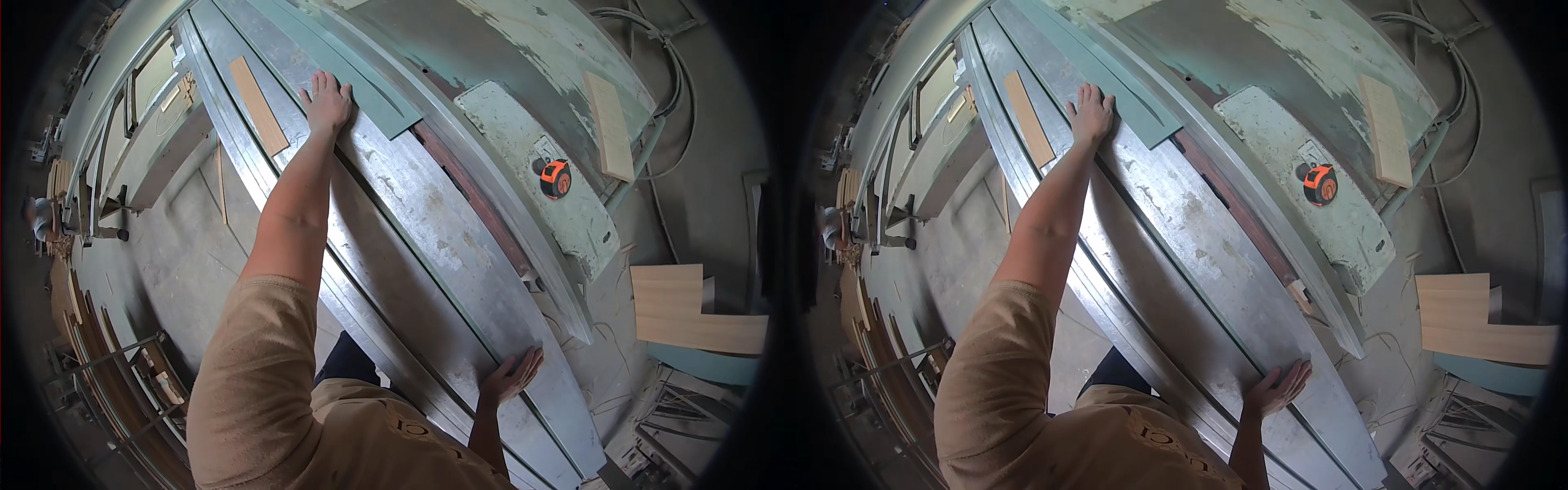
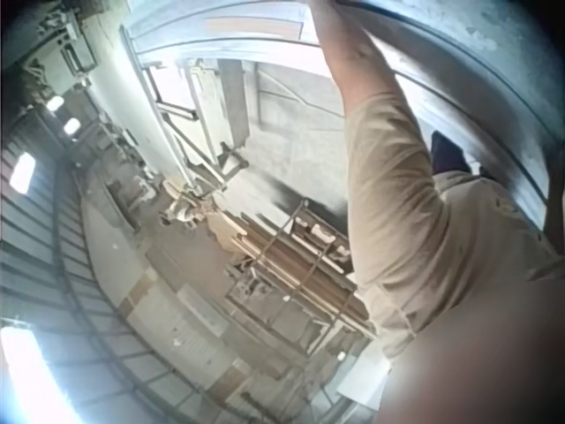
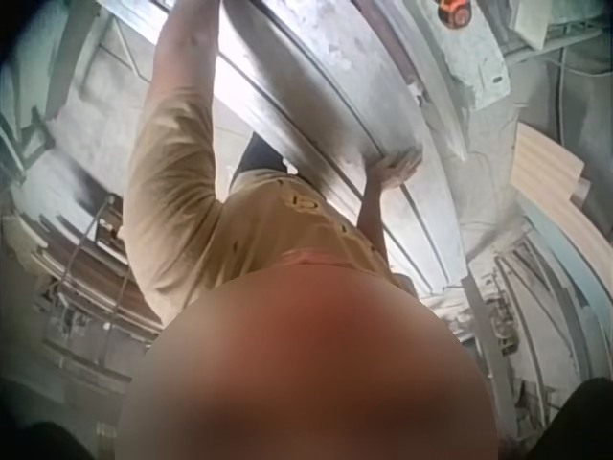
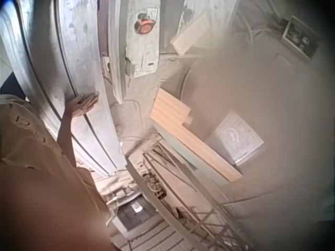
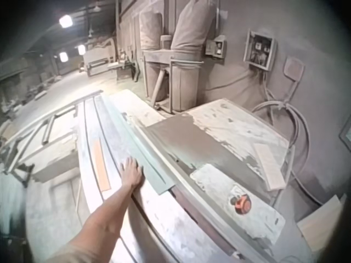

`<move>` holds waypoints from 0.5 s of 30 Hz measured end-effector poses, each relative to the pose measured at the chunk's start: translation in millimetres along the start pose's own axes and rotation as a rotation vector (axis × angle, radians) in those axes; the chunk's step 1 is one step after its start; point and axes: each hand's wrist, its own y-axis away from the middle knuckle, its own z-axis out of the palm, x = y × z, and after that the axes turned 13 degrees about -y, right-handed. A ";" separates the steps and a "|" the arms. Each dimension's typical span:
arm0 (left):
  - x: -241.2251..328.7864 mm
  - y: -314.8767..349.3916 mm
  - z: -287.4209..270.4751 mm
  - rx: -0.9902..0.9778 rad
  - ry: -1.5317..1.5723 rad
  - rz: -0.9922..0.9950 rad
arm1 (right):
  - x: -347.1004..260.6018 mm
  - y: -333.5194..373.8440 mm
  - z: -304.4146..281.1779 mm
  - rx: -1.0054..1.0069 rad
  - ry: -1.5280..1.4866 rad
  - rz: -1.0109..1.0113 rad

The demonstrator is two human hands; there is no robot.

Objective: Sanding the edge of a wooden board and positioning it on a sliding table saw in a furniture manufacturing facility.

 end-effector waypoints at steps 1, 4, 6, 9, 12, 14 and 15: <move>-0.8 -1.8 -0.1 0.000 0.002 0.001 | -3.1 -0.9 -0.6 -0.005 -0.002 -0.005; -6.1 -6.6 0.6 0.005 0.001 0.002 | -11.3 -3.7 -0.6 -0.020 -0.013 0.006; -7.2 -8.6 1.3 0.003 -0.004 0.003 | -11.4 -4.4 0.8 -0.022 -0.007 0.011; -7.6 -11.0 3.3 0.008 0.006 -0.004 | -14.3 -5.5 1.3 -0.017 0.003 0.009; -7.9 -14.1 6.0 -0.017 0.016 -0.007 | -21.0 -6.8 -1.1 -0.010 0.006 0.005; -8.6 -17.4 9.0 -0.002 0.017 -0.008 | -26.4 -7.7 -0.9 -0.008 0.003 0.008; -10.4 -20.1 10.4 0.013 0.014 -0.008 | -29.1 -8.1 0.5 -0.003 -0.011 0.004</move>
